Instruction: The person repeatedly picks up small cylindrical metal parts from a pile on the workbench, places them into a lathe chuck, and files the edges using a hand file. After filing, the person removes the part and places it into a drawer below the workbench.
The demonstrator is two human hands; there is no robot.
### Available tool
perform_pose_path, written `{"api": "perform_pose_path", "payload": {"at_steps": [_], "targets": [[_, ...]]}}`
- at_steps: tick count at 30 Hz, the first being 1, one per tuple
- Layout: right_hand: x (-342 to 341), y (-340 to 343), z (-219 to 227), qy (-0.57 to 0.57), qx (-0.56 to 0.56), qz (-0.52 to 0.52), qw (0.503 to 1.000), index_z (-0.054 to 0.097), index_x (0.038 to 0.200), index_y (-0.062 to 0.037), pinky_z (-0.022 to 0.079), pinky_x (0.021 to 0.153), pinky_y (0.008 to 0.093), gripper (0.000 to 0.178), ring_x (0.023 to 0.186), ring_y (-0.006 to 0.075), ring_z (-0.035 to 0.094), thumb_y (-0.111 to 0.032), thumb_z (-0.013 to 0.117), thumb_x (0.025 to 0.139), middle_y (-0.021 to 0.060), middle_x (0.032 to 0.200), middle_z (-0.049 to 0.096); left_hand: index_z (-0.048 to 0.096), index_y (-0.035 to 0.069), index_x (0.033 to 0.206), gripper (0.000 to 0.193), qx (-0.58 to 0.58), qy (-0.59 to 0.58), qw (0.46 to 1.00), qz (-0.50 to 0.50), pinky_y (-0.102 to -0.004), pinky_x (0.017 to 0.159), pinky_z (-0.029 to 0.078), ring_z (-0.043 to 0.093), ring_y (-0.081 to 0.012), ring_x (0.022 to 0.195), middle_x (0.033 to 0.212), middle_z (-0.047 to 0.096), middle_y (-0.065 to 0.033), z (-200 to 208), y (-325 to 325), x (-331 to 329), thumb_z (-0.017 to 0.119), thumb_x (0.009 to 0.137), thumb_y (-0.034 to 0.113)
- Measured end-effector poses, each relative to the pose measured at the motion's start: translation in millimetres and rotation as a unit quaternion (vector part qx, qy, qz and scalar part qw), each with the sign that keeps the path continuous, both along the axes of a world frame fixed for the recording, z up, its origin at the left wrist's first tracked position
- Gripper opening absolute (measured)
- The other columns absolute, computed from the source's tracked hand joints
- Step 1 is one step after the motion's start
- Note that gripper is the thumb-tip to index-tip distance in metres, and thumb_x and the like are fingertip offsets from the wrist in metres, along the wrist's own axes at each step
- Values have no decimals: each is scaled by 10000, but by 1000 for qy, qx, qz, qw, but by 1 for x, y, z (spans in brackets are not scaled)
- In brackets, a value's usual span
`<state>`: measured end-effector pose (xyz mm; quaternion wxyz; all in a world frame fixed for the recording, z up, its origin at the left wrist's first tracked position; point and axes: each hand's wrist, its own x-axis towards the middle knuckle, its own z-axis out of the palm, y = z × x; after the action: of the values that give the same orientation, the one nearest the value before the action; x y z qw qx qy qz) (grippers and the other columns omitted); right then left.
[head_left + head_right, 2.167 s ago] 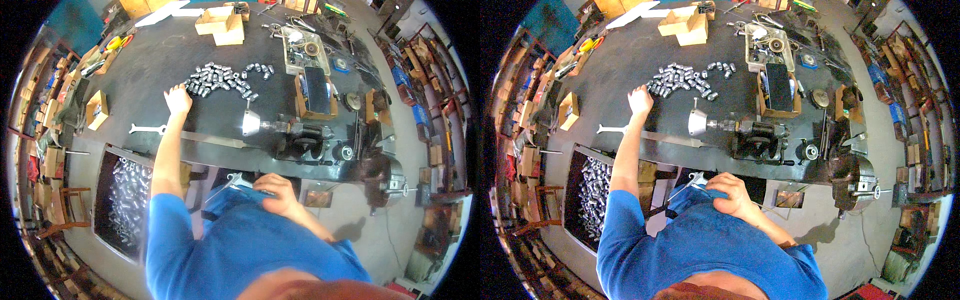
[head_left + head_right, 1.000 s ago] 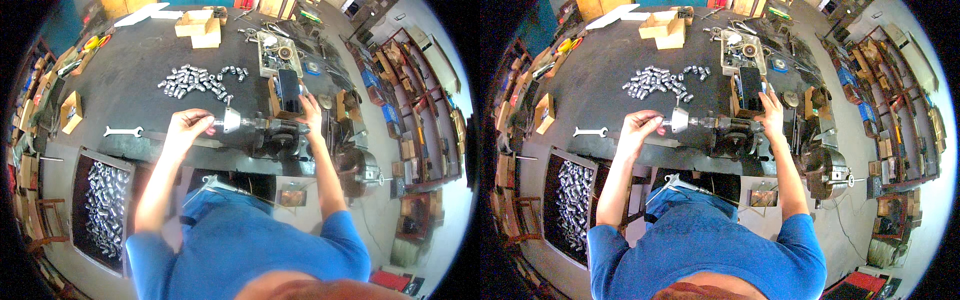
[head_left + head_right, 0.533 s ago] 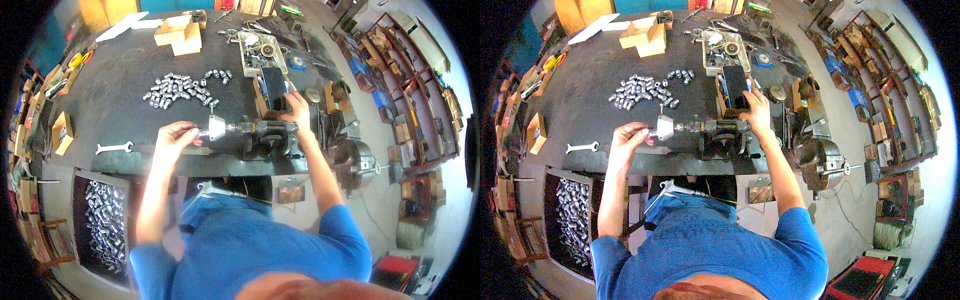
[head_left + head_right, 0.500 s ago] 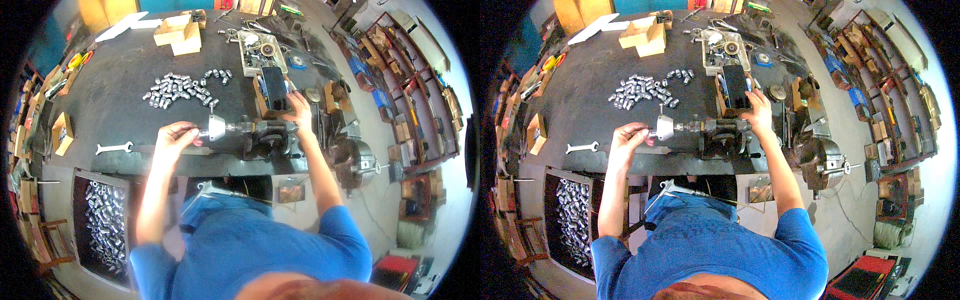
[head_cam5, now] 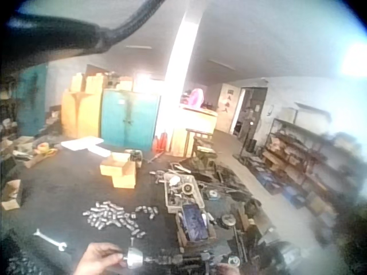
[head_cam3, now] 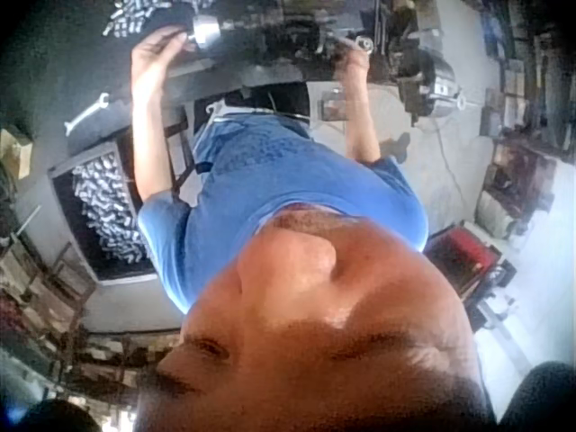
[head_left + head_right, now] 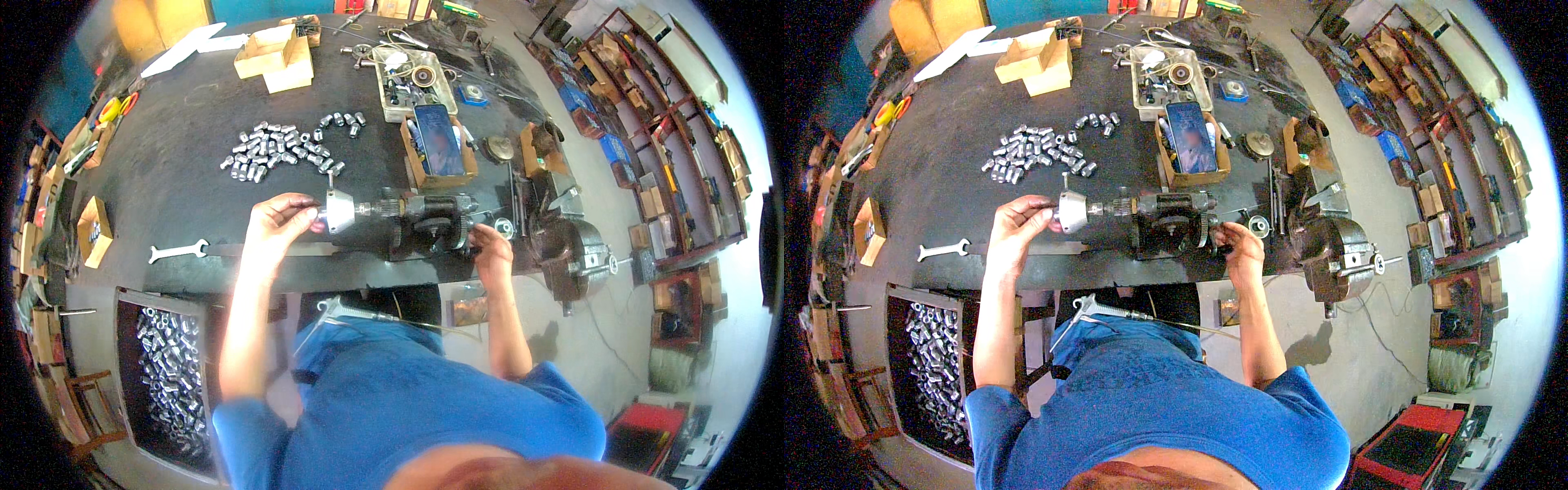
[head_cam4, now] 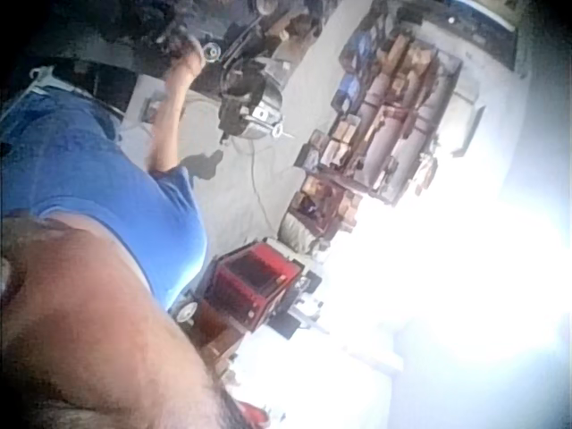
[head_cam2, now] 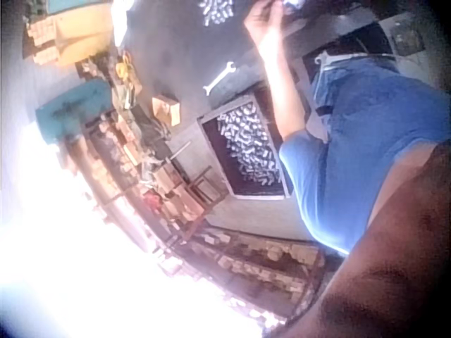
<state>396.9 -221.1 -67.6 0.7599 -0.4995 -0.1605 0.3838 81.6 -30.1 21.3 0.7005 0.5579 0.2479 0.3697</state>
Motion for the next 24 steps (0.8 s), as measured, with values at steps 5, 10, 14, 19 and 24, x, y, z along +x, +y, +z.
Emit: {"api": "perform_pose_path", "payload": {"at_steps": [5, 10, 14, 19, 24], "targets": [[-11, 8, -3, 192, 105, -62, 974, 511, 908, 37, 285, 433, 209, 214, 528, 95, 358, -69, 391, 765, 50, 689, 470, 575, -16, 897, 201, 6, 19, 1000, -7, -249, 706, 475, 586, -141, 737, 845, 598, -92, 7, 0, -1, 621, 702, -28], [-22, -1, 31, 114, 141, -23, 983, 536, 828, -8, 193, 367, 198, 155, 421, 61, 252, -105, 429, 771, -7, 526, 353, 575, 2, 917, 230, 53, 39, 998, -7, -254, 702, 454, 572, -144, 745, 851, 599, -64, 8, 1, -2, 647, 699, 16], [-20, 4, 72, 38, 170, 19, 984, 529, 788, -17, 160, 348, 206, 147, 385, 65, 222, -126, 431, 795, -18, 496, 320, 573, -6, 917, 219, 29, 13, 999, -9, -256, 688, 455, 572, -144, 733, 836, 601, -70, 2, 2, -2, 637, 709, 13], [-1, 52, 101, 74, 201, -22, 976, 502, 720, -22, 141, 324, 201, 135, 374, 63, 199, -80, 395, 779, -21, 484, 291, 561, -38, 910, 188, 2, -8, 1000, -5, -255, 660, 476, 580, -147, 703, 812, 601, -100, 1, -2, 2, 610, 745, 37], [18, 101, 74, 57, 182, -70, 979, 493, 796, -3, 169, 349, 194, 154, 408, 60, 221, -124, 400, 815, -10, 521, 310, 559, -30, 901, 174, 2, -52, 997, 56, -242, 638, 466, 563, -123, 676, 772, 596, -78, -10, -13, 10, 606, 757, 54]]}}
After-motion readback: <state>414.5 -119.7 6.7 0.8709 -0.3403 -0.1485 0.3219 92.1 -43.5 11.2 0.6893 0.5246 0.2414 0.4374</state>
